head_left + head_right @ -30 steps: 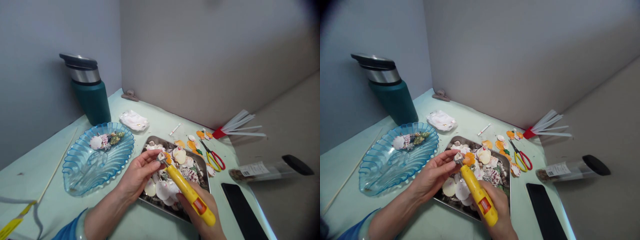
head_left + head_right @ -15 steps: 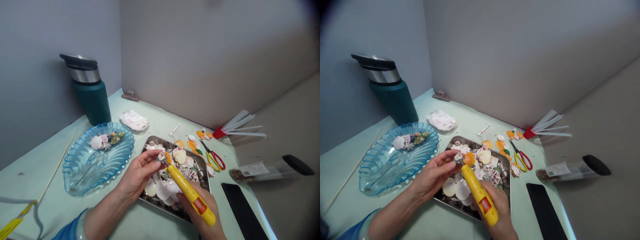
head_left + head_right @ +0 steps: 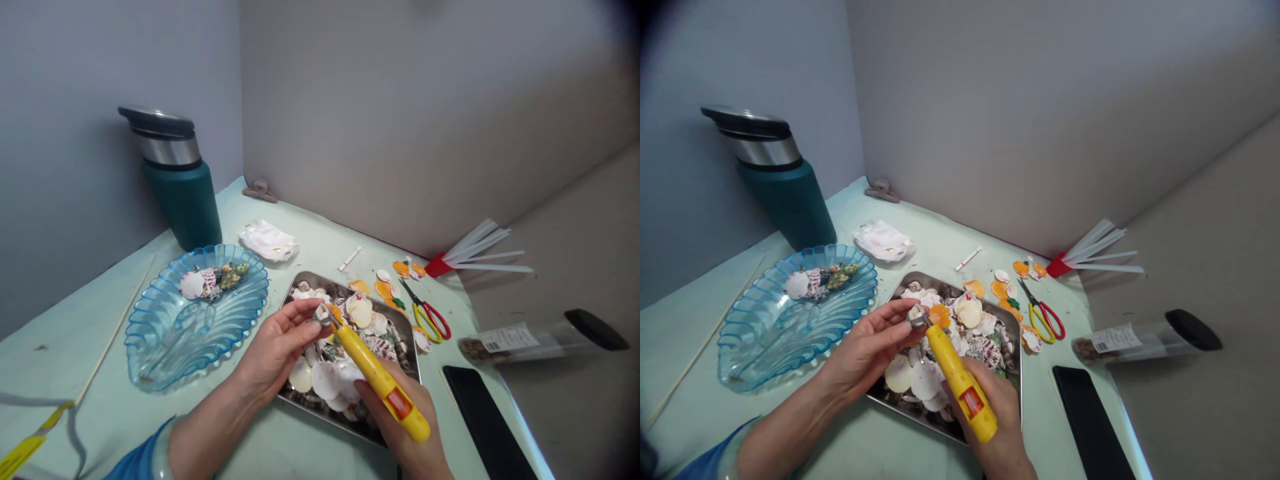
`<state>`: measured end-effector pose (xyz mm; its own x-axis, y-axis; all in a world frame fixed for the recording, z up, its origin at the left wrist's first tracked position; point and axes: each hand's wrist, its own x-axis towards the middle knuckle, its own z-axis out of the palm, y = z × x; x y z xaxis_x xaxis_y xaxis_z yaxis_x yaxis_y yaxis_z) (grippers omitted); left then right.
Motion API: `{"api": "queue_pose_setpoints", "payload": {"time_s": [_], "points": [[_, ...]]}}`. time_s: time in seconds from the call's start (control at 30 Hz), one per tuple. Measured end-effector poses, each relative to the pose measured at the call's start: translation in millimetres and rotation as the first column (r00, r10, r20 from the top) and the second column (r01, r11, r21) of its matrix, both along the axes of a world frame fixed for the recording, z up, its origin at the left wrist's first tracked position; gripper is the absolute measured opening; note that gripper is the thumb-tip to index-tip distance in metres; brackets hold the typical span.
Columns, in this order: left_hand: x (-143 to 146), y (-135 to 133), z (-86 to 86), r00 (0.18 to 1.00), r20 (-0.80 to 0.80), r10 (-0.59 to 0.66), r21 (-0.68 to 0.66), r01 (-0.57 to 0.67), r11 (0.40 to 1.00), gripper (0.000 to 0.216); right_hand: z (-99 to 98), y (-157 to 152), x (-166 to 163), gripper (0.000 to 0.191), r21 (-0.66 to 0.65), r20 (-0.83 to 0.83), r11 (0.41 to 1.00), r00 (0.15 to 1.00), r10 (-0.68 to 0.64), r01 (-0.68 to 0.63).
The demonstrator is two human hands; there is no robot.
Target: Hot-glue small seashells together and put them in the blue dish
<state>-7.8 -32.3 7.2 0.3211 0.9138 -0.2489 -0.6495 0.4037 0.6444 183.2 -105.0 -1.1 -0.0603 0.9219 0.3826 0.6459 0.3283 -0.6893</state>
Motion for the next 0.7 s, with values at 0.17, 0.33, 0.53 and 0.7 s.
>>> {"api": "queue_pose_setpoints", "payload": {"time_s": [0.17, 0.33, 0.53, 0.7], "points": [[0.8, 0.0, -0.4, 1.000, 0.007, -0.005, 0.006, 0.005, 1.000, 0.030, -0.9, -1.8, 2.4, 0.013, -0.017, 0.027, 0.999, 0.999, 0.027, -0.026], [0.4, 0.5, 0.2, 1.000, 0.011, -0.004, 0.003, 0.004, 1.000, 0.028, -1.2, -1.6, 3.7, 0.013, -0.008, 0.029, 1.000, 0.999, 0.019, -0.018], [-0.3, -0.1, 0.1, 1.000, 0.006, 0.006, -0.010, -0.006, 1.000, 0.029, -1.5, -1.2, 2.5, 0.014, -0.025, 0.023, 1.000, 1.000, -0.003, 0.003], [0.5, -0.9, 0.1, 1.000, -0.002, -0.001, -0.008, 0.001, 1.000, 0.030, -1.1, -1.2, 3.0, 0.014, -0.021, 0.030, 0.999, 0.999, 0.039, -0.039]]}}
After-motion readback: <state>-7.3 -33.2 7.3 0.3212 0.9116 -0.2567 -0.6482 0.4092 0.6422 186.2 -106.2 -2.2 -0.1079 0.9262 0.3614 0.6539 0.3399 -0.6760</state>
